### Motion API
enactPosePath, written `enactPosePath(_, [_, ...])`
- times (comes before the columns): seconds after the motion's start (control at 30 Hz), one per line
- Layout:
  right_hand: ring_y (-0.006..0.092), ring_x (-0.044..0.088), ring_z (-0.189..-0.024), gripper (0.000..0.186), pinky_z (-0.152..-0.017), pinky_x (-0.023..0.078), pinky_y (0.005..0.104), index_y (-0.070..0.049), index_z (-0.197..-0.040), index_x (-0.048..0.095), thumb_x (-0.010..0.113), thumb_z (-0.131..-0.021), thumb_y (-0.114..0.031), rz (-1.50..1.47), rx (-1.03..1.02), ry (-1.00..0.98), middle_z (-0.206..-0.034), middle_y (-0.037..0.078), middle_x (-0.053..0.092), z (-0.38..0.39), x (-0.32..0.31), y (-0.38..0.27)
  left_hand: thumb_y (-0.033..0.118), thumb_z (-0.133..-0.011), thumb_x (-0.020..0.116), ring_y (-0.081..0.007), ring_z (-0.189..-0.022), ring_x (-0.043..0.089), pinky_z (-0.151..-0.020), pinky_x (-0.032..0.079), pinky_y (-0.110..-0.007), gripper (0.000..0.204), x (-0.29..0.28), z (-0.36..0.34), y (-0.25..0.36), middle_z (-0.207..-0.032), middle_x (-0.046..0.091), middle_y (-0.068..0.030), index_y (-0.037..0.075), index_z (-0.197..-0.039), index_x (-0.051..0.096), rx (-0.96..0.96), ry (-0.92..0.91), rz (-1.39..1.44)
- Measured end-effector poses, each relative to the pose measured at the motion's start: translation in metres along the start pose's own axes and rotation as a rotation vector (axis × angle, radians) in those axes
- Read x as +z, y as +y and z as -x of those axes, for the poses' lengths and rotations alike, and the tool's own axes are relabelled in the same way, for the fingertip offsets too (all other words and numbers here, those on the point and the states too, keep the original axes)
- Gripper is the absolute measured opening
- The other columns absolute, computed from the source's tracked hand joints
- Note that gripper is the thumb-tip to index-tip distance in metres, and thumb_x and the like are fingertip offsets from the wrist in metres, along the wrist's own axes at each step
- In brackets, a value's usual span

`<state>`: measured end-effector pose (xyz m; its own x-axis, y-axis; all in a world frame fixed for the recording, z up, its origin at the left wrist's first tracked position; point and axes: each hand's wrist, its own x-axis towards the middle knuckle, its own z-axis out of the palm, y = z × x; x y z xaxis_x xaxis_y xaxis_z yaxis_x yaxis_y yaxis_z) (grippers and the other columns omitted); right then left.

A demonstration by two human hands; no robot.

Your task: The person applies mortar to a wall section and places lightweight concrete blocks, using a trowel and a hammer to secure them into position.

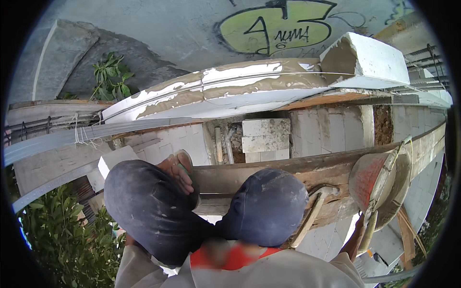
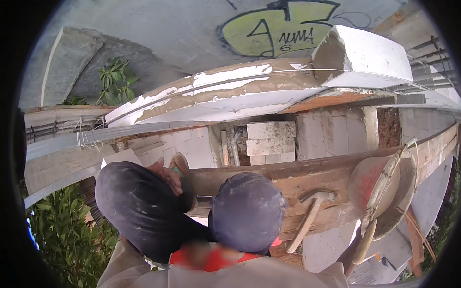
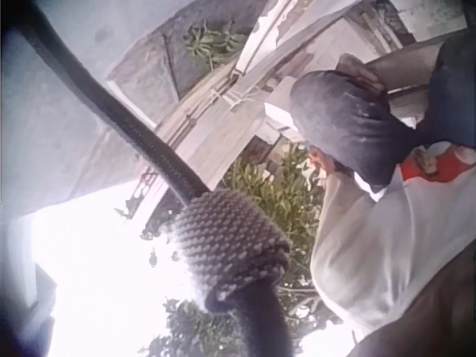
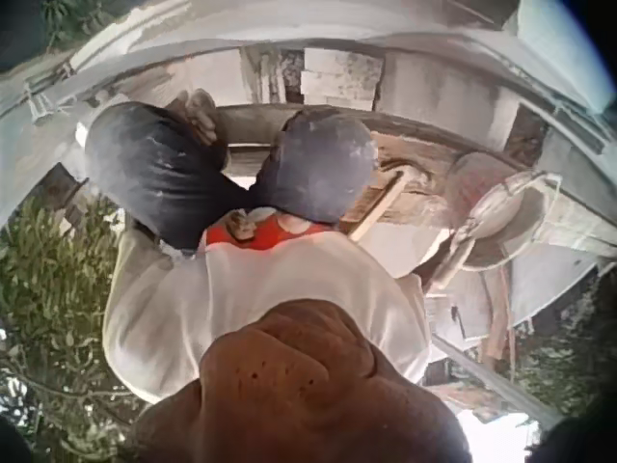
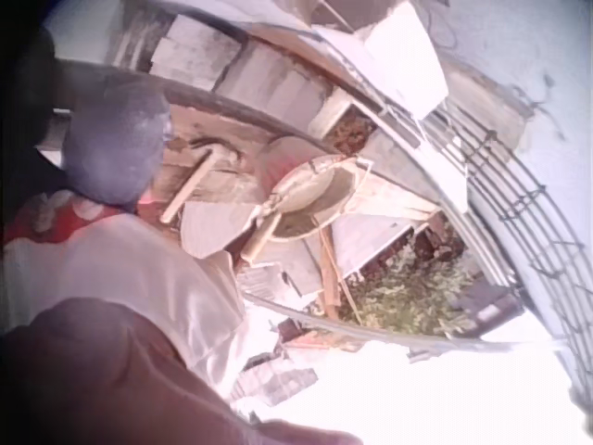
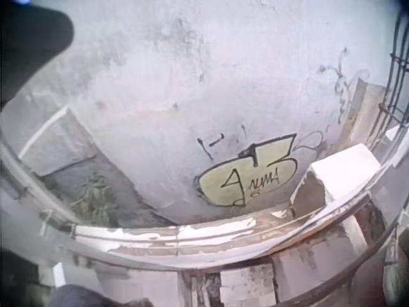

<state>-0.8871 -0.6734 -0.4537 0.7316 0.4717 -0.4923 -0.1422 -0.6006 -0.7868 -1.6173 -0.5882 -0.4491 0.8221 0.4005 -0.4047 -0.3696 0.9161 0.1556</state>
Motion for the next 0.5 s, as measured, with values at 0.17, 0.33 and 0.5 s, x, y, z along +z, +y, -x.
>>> enactPosePath(0.17, [0.0225, 0.066, -0.116, 0.056, -0.096, 0.052, 0.0371, 0.000, -0.151, 0.049, 0.058, -0.106, -0.032, 0.227, -0.063, -0.220, -0.133, 0.013, 0.065, 0.082, 0.053, -0.025, 0.054, -0.110, 0.050, -0.0377, -0.135, 0.059, -0.115, 0.048, -0.050, 0.072, 0.004, 0.049, -0.060, -0.145, 0.061, -0.0255, -0.008, -0.147, 0.052, 0.343, 0.208, 0.238])
enactPosePath(0.33, [0.0230, 0.065, -0.118, 0.057, -0.101, 0.052, 0.0384, 0.001, -0.151, 0.049, 0.058, -0.107, -0.035, 0.360, -0.139, -0.417, -0.135, 0.013, 0.065, 0.162, 0.095, -0.038, 0.053, -0.107, 0.059, -0.0387, -0.139, 0.054, -0.117, 0.045, -0.050, 0.075, 0.003, 0.096, -0.123, -0.147, 0.057, -0.0260, -0.007, -0.150, 0.048, 0.839, 1.021, 0.419])
enactPosePath(0.5, [0.0235, 0.064, -0.121, 0.058, -0.105, 0.051, 0.0397, 0.001, -0.150, 0.048, 0.058, -0.109, -0.039, 0.380, -0.278, -0.607, -0.136, 0.014, 0.065, 0.228, 0.136, -0.063, 0.052, -0.098, 0.075, -0.0412, -0.145, 0.045, -0.121, 0.040, -0.052, 0.091, 0.051, 0.151, -0.157, -0.151, 0.050, -0.0276, -0.007, -0.157, 0.039, 0.567, 2.158, -0.980])
